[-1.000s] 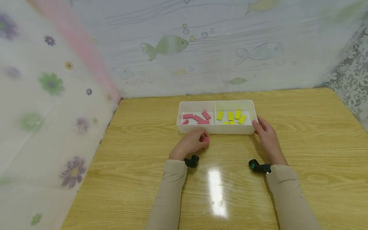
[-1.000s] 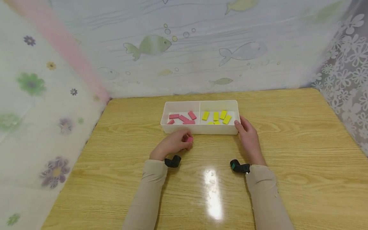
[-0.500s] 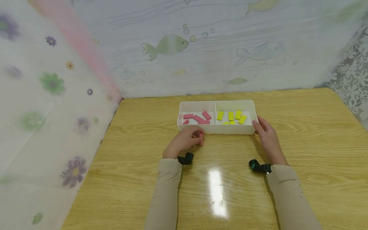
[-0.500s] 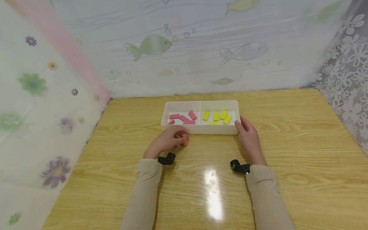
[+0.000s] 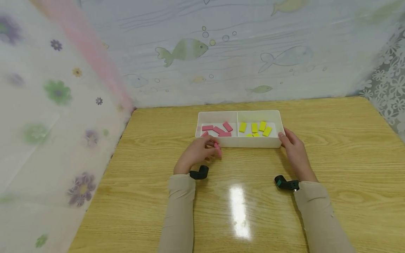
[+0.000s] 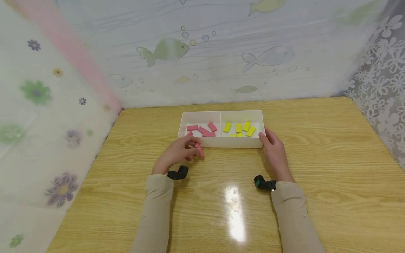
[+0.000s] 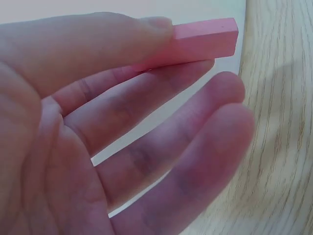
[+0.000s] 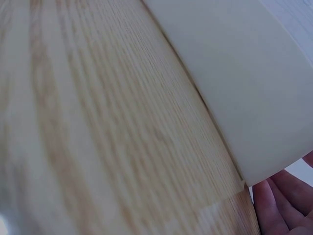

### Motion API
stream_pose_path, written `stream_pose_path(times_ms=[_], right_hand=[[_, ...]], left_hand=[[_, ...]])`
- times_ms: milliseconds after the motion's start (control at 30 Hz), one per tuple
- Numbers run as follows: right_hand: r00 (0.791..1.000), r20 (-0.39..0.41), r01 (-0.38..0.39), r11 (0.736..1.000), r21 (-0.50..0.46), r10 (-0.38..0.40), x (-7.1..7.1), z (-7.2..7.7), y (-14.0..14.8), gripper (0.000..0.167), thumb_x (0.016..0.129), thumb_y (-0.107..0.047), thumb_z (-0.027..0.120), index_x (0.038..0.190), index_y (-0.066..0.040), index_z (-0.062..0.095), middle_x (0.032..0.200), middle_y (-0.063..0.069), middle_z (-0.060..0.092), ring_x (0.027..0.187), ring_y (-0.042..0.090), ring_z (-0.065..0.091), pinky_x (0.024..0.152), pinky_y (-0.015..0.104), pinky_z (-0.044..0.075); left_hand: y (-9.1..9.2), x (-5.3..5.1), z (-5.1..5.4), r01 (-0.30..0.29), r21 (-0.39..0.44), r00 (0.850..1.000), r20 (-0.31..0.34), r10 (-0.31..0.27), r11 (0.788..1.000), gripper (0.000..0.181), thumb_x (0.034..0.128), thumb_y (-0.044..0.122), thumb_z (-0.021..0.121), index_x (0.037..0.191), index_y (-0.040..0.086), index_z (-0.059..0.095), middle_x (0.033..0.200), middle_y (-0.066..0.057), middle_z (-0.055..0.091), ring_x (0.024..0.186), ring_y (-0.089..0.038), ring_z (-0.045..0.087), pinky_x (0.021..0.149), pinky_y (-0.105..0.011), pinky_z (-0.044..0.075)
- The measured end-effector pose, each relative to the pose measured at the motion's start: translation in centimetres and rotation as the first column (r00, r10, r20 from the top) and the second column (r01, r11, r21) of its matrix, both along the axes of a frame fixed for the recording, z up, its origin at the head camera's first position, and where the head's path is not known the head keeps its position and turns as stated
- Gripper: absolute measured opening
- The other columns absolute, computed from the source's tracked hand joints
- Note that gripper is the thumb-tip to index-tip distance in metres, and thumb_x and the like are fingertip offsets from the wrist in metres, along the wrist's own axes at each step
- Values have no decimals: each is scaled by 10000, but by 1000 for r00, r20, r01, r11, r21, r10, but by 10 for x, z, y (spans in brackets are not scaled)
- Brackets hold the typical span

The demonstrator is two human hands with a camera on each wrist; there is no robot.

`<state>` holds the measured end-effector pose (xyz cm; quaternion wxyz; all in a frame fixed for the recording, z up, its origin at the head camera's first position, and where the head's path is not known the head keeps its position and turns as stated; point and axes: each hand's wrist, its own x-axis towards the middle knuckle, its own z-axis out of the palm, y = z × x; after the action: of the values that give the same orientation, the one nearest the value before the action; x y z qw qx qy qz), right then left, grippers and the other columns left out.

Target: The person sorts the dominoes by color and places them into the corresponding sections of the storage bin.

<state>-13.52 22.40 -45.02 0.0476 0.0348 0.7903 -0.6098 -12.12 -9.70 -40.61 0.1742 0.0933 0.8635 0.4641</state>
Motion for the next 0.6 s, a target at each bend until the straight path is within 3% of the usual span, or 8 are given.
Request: stream_pose_path(times_ms=[200,400,600], right_hand=[[1000,-4,-2,1000,-3,2,-1,-1,0,687,875,-556,386,1427,-178,228,1442,56,249,1213,286,378,1015,461,236],[1000,-7,-4,1000,-4,4,0,-1,0,681,877,-552,384,1426,-178,231,1441,55,252,1216,287,376,1013,463,241],[1000,-7,-3,1000,-2,3,0,0,0,684,878,-551,384,1425,-170,232,1439,56,257,1210,286,379,1012,463,242]], left_hand=[[-1,1,4,-22,-11,1000,-10,22,1000,247,888,262,551,1102,141,542,993,-4,580,811,-237,591,630,-323,509],[-3,1,4,-50,42,999,-19,51,998,273,897,262,534,1138,134,514,973,-36,558,790,-278,590,642,-384,511],[-4,1,6,-70,69,993,-85,76,995,257,916,252,500,1145,139,526,953,-75,579,754,-267,571,646,-395,509]])
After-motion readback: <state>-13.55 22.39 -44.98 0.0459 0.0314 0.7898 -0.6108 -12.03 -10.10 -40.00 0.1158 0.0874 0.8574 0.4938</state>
